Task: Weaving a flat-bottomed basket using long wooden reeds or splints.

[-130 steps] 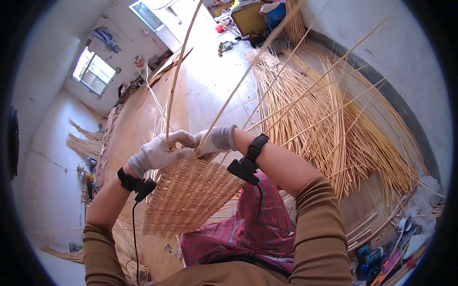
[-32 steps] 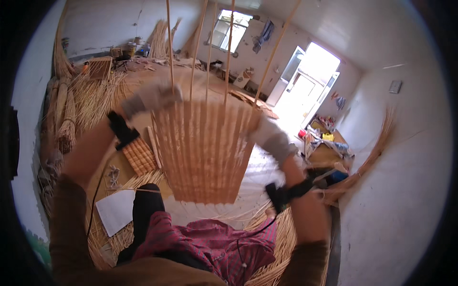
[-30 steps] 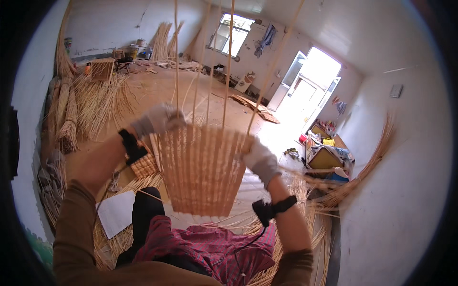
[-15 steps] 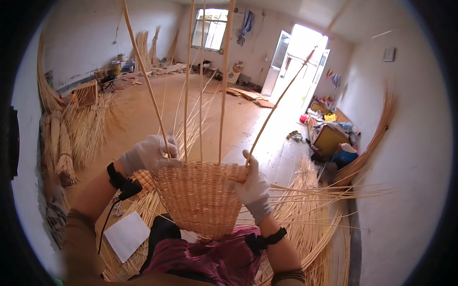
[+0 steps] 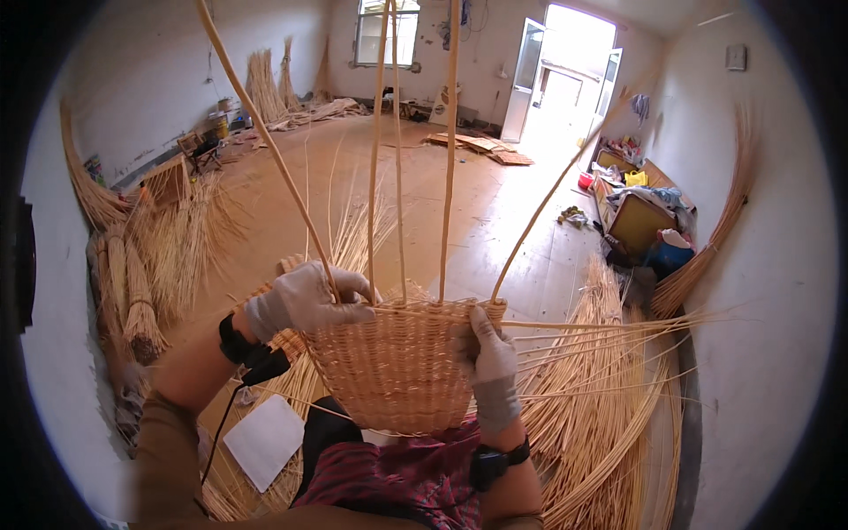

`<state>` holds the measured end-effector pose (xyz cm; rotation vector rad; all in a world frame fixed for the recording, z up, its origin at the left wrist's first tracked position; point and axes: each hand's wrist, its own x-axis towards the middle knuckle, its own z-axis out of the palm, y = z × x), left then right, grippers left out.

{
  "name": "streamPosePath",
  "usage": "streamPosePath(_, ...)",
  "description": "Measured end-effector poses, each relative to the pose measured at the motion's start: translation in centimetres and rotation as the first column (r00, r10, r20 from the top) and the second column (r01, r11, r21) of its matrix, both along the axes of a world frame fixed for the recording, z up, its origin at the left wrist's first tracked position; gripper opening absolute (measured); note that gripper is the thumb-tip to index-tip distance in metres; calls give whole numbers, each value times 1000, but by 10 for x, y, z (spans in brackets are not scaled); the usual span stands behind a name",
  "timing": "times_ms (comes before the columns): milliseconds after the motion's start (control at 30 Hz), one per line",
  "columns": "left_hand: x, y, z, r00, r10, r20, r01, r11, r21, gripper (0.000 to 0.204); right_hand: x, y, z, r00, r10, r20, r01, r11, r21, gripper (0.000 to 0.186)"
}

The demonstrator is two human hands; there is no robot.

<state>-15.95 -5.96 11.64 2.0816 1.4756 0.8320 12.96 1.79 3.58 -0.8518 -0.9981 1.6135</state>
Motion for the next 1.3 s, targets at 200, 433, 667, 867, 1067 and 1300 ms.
streamPosePath(200,-4,8,-2,996,-2,-85,13,992,122,36,-6,-7,-15,992,-13,-123,18,999,41,27)
streamPosePath(433,-1,-4,0,986,120,-120,-109,990,87,39,-43,-65,-11,949,-186,-255,280,869,407,21)
streamPosePath(667,11,-3,4,986,138,-92,-131,988,82,40,-26,-52,42,875,-358,326,-119,494,862,24)
streamPosePath(867,-1,9,-3,999,-44,3,43,992,115,45,-109,40,138,654,-364,663,-414,562,716,26)
streamPosePath(1067,7,-3,-1,998,63,-17,-61,991,115,46,-145,35,149,33,-683,729,-785,434,442,22)
streamPosePath(1300,-9,-1,-5,976,103,-193,-87,992,90,42,-87,-22,231,443,-350,825,-801,259,540,40)
